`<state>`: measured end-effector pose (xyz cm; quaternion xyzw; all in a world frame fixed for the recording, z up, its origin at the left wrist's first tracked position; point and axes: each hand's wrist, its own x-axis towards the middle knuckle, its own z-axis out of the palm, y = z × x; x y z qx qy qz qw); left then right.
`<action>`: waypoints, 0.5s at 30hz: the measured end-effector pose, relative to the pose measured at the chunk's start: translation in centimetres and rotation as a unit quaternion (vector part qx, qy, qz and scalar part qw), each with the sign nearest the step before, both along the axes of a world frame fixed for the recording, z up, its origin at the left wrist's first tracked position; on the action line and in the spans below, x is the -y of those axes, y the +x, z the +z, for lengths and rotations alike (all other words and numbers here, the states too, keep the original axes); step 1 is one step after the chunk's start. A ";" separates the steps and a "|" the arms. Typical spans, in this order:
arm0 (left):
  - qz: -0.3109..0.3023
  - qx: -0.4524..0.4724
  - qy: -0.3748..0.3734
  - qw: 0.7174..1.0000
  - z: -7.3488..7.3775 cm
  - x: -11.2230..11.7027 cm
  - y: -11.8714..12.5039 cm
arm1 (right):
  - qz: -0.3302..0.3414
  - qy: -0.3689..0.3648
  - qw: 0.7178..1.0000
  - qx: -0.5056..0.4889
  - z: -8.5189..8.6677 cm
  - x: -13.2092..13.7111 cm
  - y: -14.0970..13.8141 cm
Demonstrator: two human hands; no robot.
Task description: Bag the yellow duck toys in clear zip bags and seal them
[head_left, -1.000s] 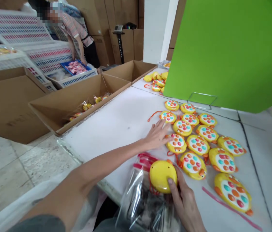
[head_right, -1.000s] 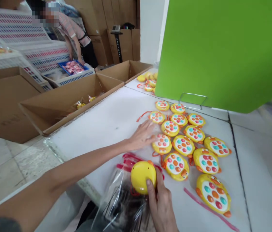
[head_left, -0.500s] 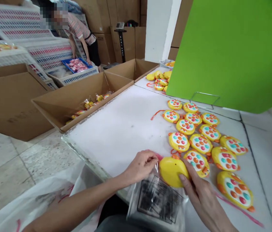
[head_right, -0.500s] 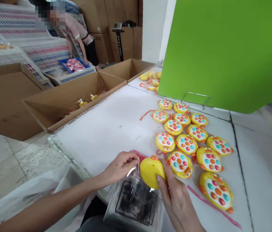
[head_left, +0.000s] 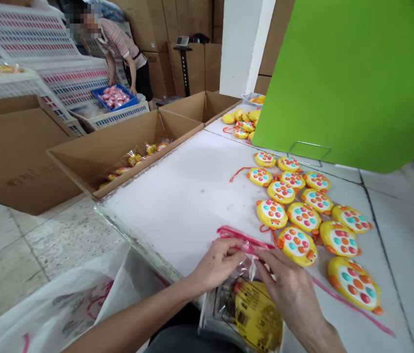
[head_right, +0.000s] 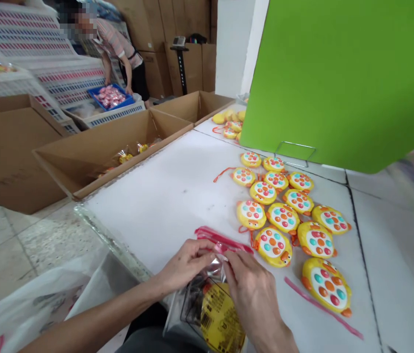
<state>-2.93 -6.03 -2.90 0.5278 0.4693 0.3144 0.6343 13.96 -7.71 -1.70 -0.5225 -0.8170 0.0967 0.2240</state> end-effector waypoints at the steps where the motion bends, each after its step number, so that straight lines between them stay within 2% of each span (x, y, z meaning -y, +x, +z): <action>1: -0.014 0.004 0.005 1.000 0.2 -0.1 0.0 | -0.004 -0.005 1.000 -0.012 -0.1 0.0 -0.4; 4: -0.041 -0.004 0.050 0.998 0.8 -0.2 0.2 | -0.016 -0.011 1.000 -0.004 0.0 -0.3 -1.4; 9: -0.052 -0.139 0.187 0.971 1.2 0.0 0.6 | -0.011 0.021 1.000 0.008 0.4 -0.7 -2.0; 12: -0.075 -0.177 0.204 0.960 1.1 0.2 0.7 | -0.038 0.004 0.998 -0.042 0.4 -0.7 -1.6; 15: -0.074 -0.153 0.169 0.971 0.8 0.3 0.5 | -0.118 -0.053 0.985 -0.115 -0.2 0.1 1.2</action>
